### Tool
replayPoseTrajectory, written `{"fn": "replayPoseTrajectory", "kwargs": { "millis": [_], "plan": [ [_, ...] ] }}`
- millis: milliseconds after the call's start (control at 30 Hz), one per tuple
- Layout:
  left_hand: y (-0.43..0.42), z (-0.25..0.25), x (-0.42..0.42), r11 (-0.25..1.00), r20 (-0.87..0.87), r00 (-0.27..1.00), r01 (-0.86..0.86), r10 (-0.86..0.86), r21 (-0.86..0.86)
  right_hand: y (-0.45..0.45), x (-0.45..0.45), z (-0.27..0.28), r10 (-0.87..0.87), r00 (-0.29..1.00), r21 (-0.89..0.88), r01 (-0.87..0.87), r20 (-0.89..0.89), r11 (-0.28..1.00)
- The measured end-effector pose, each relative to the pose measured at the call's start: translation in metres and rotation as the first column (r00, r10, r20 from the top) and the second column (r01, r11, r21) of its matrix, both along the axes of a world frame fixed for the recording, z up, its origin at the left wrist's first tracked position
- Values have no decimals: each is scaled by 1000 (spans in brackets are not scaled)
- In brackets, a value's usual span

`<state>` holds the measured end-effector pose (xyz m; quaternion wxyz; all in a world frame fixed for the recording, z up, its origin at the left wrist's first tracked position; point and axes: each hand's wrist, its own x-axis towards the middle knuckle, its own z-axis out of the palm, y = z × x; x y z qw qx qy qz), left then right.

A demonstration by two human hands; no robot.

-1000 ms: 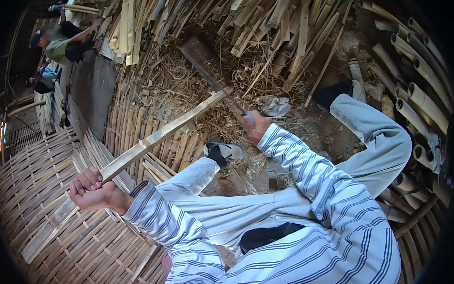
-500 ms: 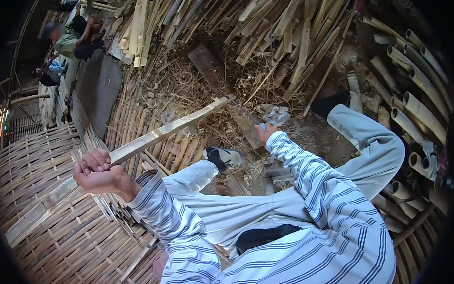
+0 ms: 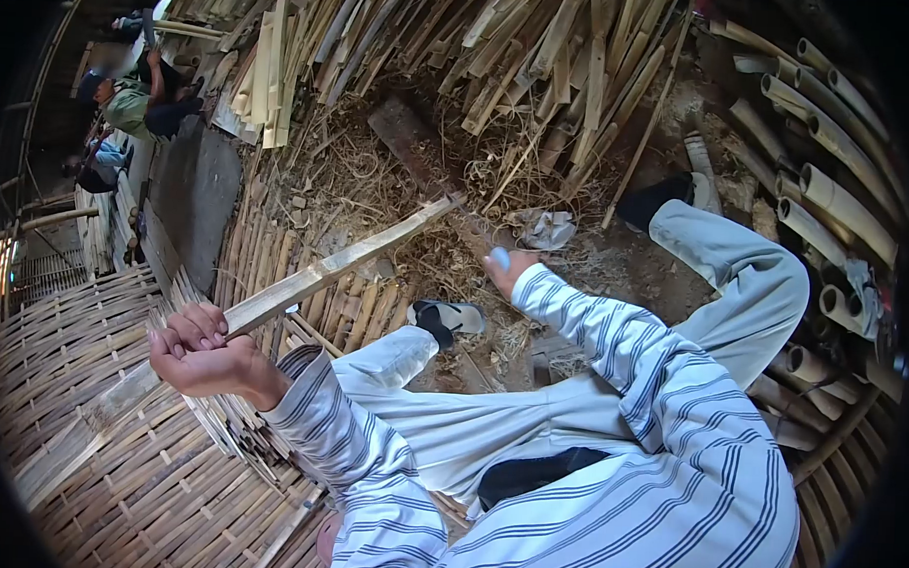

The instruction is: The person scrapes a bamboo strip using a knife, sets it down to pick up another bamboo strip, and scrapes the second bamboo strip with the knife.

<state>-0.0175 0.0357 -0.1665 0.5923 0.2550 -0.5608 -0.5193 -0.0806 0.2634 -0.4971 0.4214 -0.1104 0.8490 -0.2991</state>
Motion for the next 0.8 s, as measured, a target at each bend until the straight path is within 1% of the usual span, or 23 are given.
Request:
{"fn": "replayPoseTrajectory", "kwargs": {
  "millis": [33,100,133,233,267,367,400,433,500,600,667,700,733,800],
  "plan": [
    [5,0,-1,1000,3,1000,-12,12,-6,-6,8,17,27,998,-25,-28,-48,999],
    [11,2,-6,999,0,999,-37,37,-21,-13,14,73,90,996,-73,-91,-15,993],
    [11,2,-6,999,-5,999,-44,44,-28,-17,14,87,128,992,-98,-128,-5,987],
    [7,2,-4,998,1,999,-52,52,-43,-29,24,87,73,997,-246,-77,-25,966],
    [5,1,-3,998,1,999,-53,53,-39,-29,26,78,9,999,-286,-19,-37,958],
    [12,1,-7,996,14,998,-67,68,-52,-26,19,45,19,998,-163,-29,-65,986],
    [15,2,-7,995,20,997,-76,78,-63,-25,16,29,79,996,-17,-80,-39,997],
    [14,1,-5,995,23,996,-84,85,-54,-20,11,16,57,998,59,-58,29,997],
    [12,1,-5,995,11,996,-91,92,-46,-16,11,-87,-8,997,109,17,-83,994],
    [12,1,-11,991,21,994,-108,110,-75,-12,11,-63,40,996,-128,-49,-75,991],
    [14,1,-12,986,70,988,-129,137,-106,-19,11,-4,57,996,-16,-56,67,998],
    [13,1,-17,983,74,987,-134,144,-127,-26,5,14,54,992,33,-58,118,998],
    [14,2,-19,984,63,987,-141,148,-114,-28,9,2,40,998,27,-41,43,999],
    [13,3,-19,989,44,991,-121,125,-82,-28,11,-50,-60,998,68,58,24,996]
  ]
}}
